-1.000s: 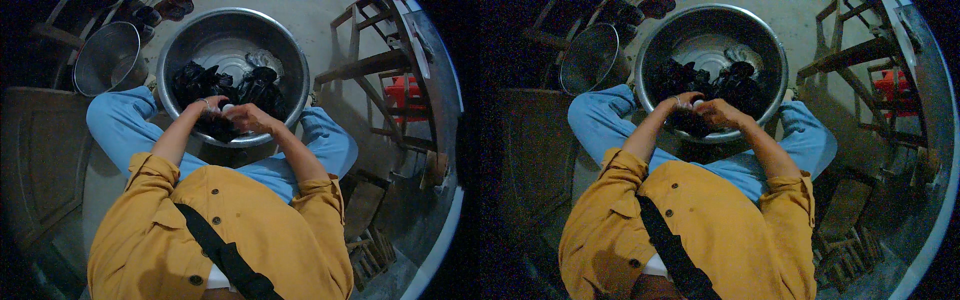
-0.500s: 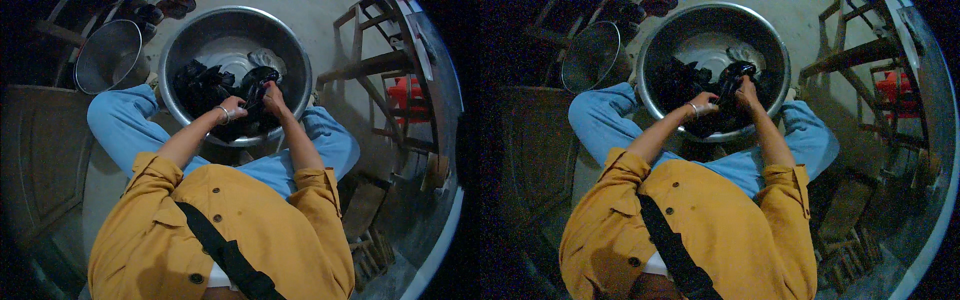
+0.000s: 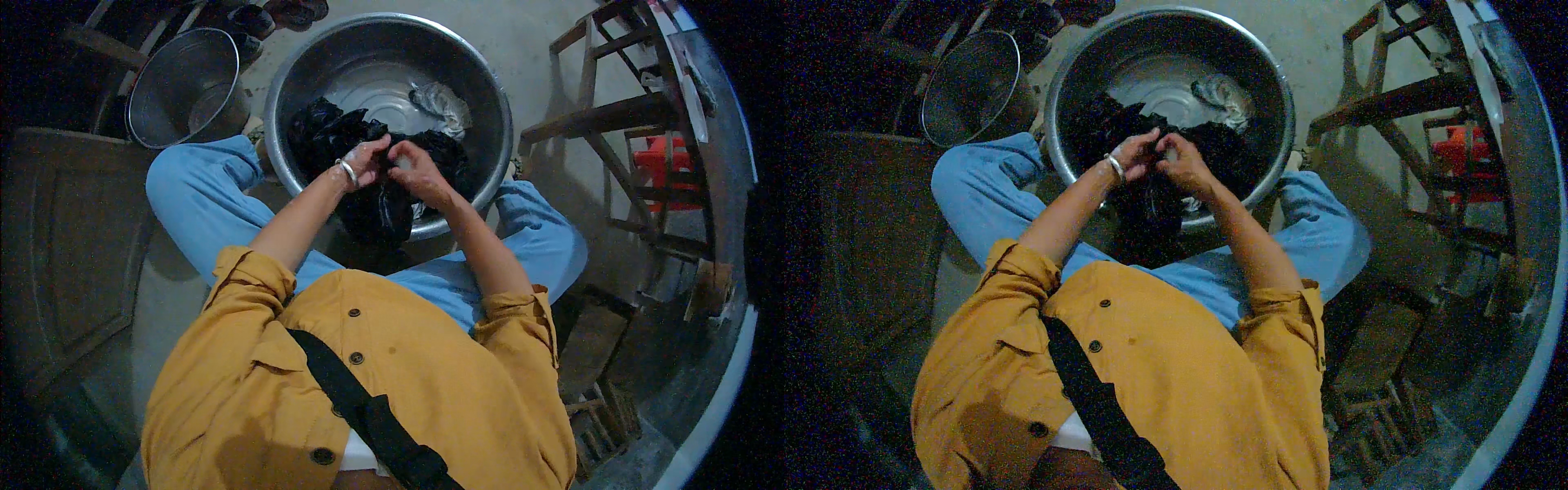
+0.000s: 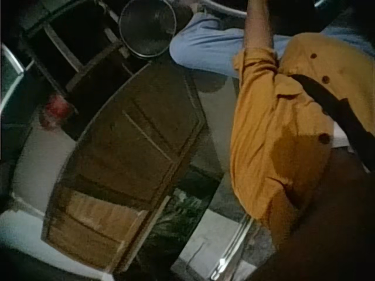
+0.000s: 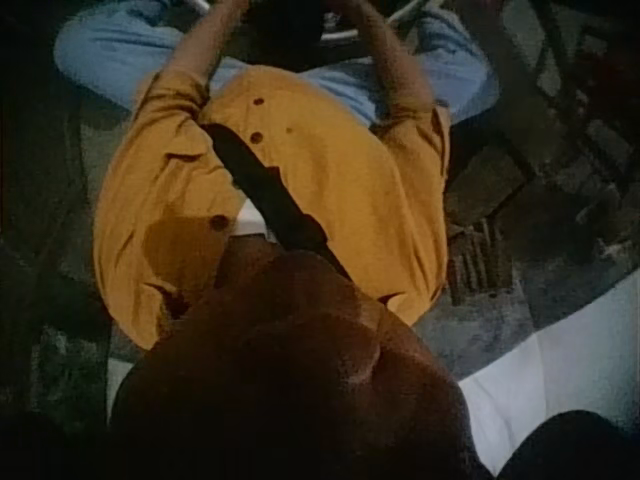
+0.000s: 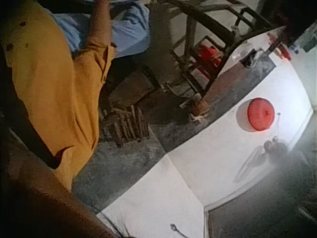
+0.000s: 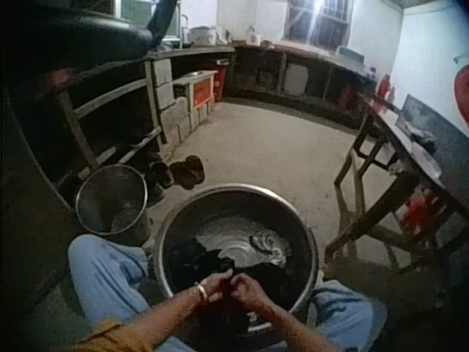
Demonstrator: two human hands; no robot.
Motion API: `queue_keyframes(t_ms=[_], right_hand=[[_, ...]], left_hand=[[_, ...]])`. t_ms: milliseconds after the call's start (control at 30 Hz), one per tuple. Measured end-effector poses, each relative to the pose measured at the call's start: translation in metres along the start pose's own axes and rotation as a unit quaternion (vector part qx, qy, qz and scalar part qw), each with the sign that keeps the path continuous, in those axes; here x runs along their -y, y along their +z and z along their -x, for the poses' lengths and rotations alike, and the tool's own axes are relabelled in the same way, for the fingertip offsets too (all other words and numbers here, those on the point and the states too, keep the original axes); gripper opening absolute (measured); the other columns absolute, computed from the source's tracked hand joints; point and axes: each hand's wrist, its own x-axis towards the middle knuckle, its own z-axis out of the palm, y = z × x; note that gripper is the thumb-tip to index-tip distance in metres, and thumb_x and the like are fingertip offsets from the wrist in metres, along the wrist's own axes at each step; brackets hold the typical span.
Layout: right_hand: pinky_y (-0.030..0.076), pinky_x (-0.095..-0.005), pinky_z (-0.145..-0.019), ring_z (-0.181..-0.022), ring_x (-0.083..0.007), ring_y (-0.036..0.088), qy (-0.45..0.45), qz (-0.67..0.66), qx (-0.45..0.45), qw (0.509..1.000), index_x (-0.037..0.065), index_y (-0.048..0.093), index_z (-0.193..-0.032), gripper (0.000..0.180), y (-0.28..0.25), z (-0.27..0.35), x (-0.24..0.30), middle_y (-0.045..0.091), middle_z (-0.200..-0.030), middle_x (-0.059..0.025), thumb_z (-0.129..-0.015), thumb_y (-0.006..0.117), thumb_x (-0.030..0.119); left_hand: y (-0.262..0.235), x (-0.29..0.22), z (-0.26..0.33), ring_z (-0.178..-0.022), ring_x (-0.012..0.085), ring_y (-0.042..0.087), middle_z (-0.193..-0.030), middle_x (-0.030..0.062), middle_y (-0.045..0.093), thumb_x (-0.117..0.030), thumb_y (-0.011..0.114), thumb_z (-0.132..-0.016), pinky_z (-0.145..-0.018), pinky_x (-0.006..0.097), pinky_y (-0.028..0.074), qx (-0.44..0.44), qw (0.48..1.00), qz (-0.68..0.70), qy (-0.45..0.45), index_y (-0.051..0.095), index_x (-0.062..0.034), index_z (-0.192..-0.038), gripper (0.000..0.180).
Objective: The person sits cross-legged on the floor and hand-washes dark-colored clothes in a large metal basin. They scrub the fabric with a bar of soap, rub the material between their hands, and repeatedly submerge and wring the items in the soapy water.
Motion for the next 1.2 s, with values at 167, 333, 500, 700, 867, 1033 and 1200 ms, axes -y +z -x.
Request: queue_keyframes(t_ms=[167, 333, 500, 700, 867, 1033, 1200], right_hand=[[0.039, -0.0324, -0.071, -0.082, -0.0235, 0.049, -0.038, 0.296, -0.284, 0.911, 0.013, 0.049, -0.101, 0.024, 0.002, 0.013, 0.064, 0.051, -0.097, -0.0103, -0.078, 0.052, 0.019], [0.038, -0.0368, -0.072, -0.088, -0.0285, 0.045, -0.177, 0.518, -0.244, 0.8, 0.021, 0.045, -0.111, 0.032, 0.003, 0.005, 0.054, 0.046, -0.109, -0.0041, -0.079, 0.048, 0.025], [0.038, -0.0395, -0.075, -0.091, -0.031, 0.044, -0.116, 0.379, -0.304, 0.866, 0.021, 0.045, -0.111, 0.031, -0.031, -0.018, 0.036, 0.045, -0.111, -0.0065, -0.081, 0.045, 0.027], [0.04, -0.042, -0.075, -0.097, -0.0312, 0.045, -0.15, 0.456, -0.263, 0.837, 0.017, 0.045, -0.109, 0.036, -0.009, 0.012, 0.056, 0.051, -0.102, -0.0125, -0.08, 0.047, 0.037], [0.043, -0.0357, -0.069, -0.075, -0.0239, 0.055, -0.075, 0.15, -0.336, 0.927, 0.008, 0.047, -0.099, 0.023, -0.036, -0.009, 0.038, 0.056, -0.08, -0.0102, -0.081, 0.047, 0.022], [0.042, -0.0262, -0.07, -0.074, -0.0147, 0.053, -0.164, -0.13, -0.342, 0.916, 0.004, 0.048, -0.097, 0.018, -0.062, -0.001, 0.096, 0.056, -0.078, -0.0063, -0.081, 0.044, 0.01], [0.044, -0.0314, -0.062, -0.069, -0.0174, 0.054, -0.054, -0.07, -0.346, 0.934, 0.004, 0.046, -0.099, 0.021, -0.128, 0.01, 0.061, 0.057, -0.076, -0.0073, -0.079, 0.048, 0.011]], left_hand=[[0.021, -0.009, 0.02, -0.079, 0.0197, 0.055, -0.088, 0.0072, 0.055, -0.005, 0.049, -0.074, -0.067, 0.031, 0.047, 0.067, 0.988, -0.009, 0.137, 0.042, -0.0073, -0.109, 0.036], [0.026, 0.008, -0.003, -0.093, 0.0198, 0.052, -0.096, 0.0076, 0.057, -0.021, 0.034, -0.082, -0.086, 0.036, 0.038, 0.247, 0.924, 0.264, 0.128, 0.053, -0.0037, -0.095, 0.028], [0.042, 0.01, 0.012, -0.086, 0.02, 0.054, -0.089, 0.007, 0.059, -0.023, 0.039, -0.081, -0.082, 0.035, 0.04, 0.216, 0.943, 0.238, 0.084, 0.056, -0.007, -0.082, 0.024], [0.047, -0.004, 0.022, -0.083, 0.0178, 0.054, -0.091, 0.0051, 0.059, -0.041, 0.037, -0.084, -0.078, 0.033, 0.041, 0.241, 0.935, 0.255, 0.054, 0.057, -0.008, -0.091, 0.04], [0.017, 0.009, -0.023, -0.078, 0.0125, 0.052, -0.093, 0.0032, 0.057, -0.033, 0.045, -0.083, -0.07, 0.024, 0.04, 0.206, 0.901, -0.197, 0.328, 0.041, -0.0052, -0.118, 0.045], [0.026, -0.021, 0.012, -0.081, 0.0138, 0.052, -0.092, 0.0049, 0.056, -0.018, 0.043, -0.085, -0.076, 0.027, 0.04, 0.219, 0.925, -0.249, 0.185, 0.049, -0.0042, -0.104, 0.024], [0.003, -0.005, -0.01, -0.08, 0.0136, 0.054, -0.089, 0.0042, 0.057, -0.015, 0.061, -0.071, -0.073, 0.029, 0.044, 0.218, 0.891, -0.308, 0.253, 0.055, -0.0043, -0.097, 0.029]])
